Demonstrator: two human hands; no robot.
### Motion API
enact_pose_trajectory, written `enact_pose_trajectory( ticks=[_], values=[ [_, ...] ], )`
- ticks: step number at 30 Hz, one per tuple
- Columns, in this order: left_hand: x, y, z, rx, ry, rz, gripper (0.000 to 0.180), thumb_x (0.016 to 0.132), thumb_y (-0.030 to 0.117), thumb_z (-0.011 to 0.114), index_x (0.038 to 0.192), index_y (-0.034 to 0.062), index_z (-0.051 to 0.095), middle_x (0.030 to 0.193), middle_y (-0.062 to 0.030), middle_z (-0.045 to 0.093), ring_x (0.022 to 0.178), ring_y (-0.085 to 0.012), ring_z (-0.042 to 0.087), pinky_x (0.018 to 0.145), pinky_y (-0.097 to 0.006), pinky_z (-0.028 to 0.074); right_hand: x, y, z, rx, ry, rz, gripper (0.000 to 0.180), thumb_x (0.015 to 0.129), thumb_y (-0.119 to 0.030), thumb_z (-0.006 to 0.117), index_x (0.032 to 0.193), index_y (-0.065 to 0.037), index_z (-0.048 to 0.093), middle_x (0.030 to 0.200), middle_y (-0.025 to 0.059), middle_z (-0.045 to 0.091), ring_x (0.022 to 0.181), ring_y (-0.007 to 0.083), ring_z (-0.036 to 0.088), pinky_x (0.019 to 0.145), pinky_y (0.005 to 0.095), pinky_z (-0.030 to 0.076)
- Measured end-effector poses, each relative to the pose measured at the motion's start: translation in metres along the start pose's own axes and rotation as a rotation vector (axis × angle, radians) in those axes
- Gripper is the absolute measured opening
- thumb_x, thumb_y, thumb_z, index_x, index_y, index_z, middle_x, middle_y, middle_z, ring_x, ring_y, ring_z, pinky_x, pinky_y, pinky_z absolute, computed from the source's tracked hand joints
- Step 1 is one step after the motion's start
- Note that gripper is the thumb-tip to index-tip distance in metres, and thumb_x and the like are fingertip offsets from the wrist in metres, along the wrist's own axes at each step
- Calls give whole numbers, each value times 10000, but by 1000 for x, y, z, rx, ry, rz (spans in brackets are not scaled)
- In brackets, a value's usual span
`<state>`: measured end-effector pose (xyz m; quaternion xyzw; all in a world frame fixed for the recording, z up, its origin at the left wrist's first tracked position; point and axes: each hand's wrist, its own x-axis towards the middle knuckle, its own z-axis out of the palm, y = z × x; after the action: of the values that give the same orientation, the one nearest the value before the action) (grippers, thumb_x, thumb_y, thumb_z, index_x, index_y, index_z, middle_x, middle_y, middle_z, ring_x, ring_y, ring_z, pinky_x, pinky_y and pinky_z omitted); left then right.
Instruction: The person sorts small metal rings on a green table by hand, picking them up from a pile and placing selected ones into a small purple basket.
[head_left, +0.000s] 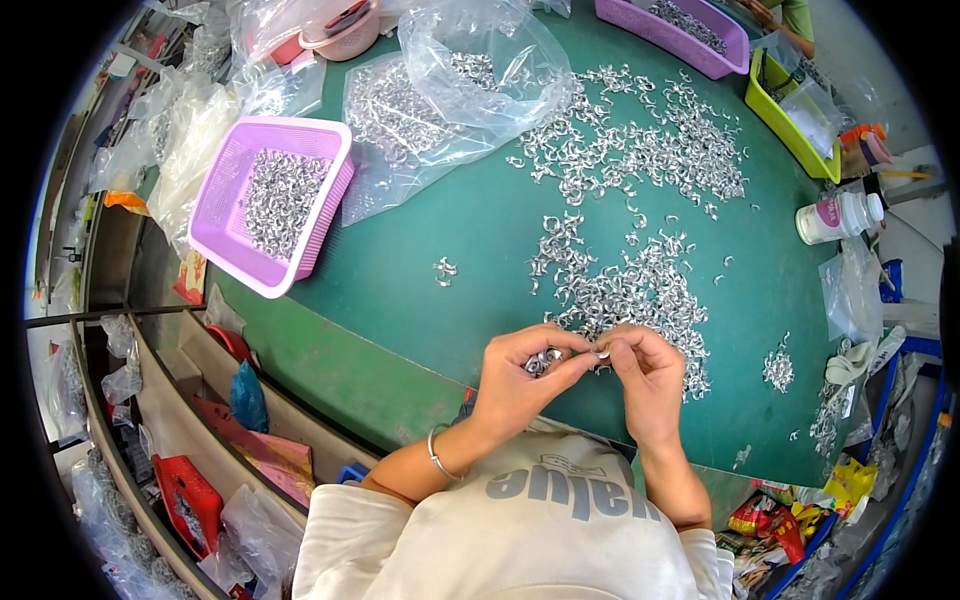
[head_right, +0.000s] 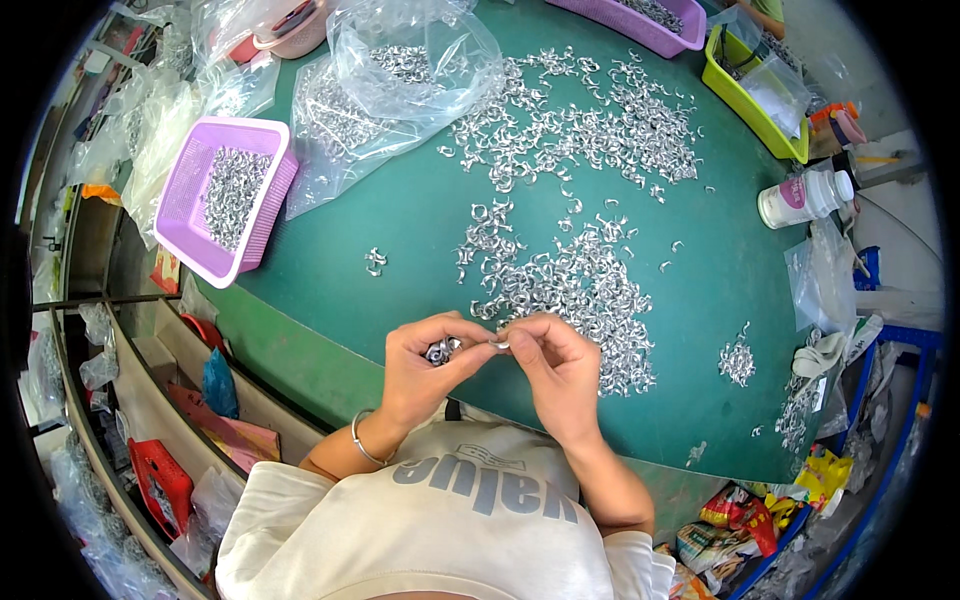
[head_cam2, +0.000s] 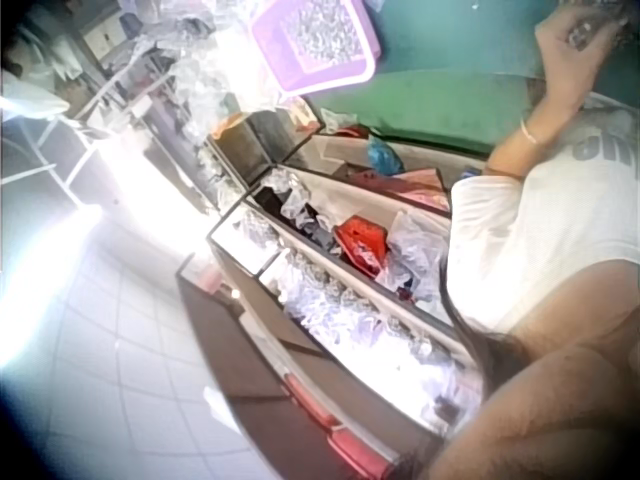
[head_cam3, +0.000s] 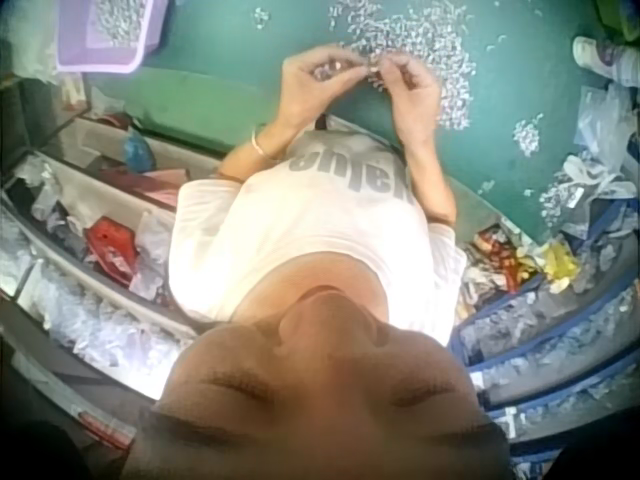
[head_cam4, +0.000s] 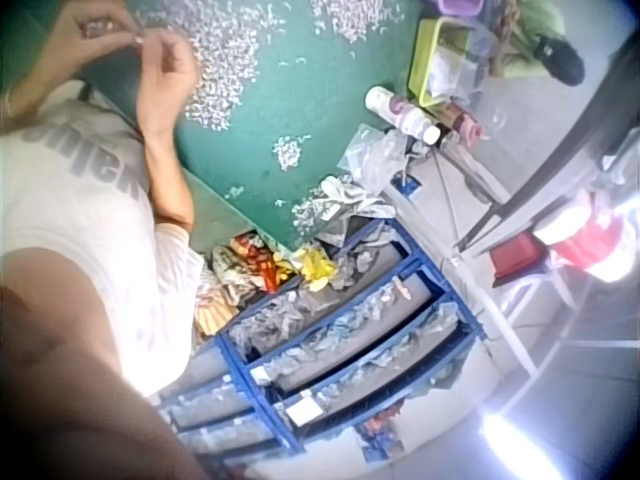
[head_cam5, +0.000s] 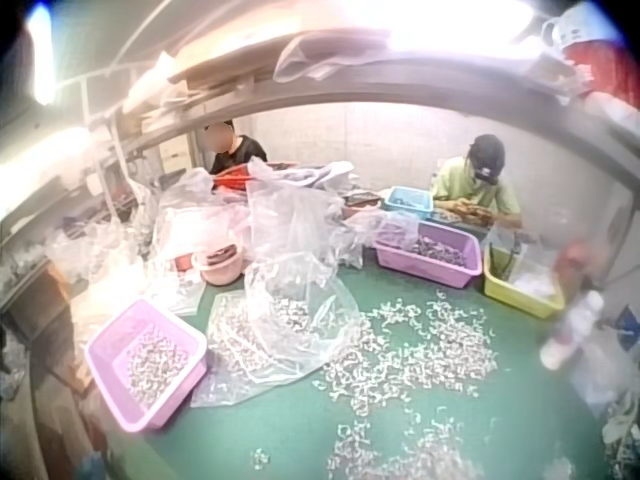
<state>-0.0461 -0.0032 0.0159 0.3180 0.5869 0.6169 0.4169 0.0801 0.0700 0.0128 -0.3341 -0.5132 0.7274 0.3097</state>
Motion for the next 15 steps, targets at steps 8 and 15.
enact_pose_trajectory(
  ticks=[8,15],
  values=[
    [-3,0,-1,16,-12,42,103,669,-48,662,761,-11,639,586,-3,486,533,-49,397,476,-202,299,-1,-2,3,-62,-19,-67,108,856,-63,531,840,31,581,820,68,577,746,90,515,665,214,406],
    [-7,5,0,138,-9,238,170,628,-73,684,771,12,649,565,-11,468,490,-61,388,436,-212,283,0,2,0,20,-113,-34,138,869,-88,515,850,30,583,838,72,582,762,107,510,691,237,404]
  ],
)
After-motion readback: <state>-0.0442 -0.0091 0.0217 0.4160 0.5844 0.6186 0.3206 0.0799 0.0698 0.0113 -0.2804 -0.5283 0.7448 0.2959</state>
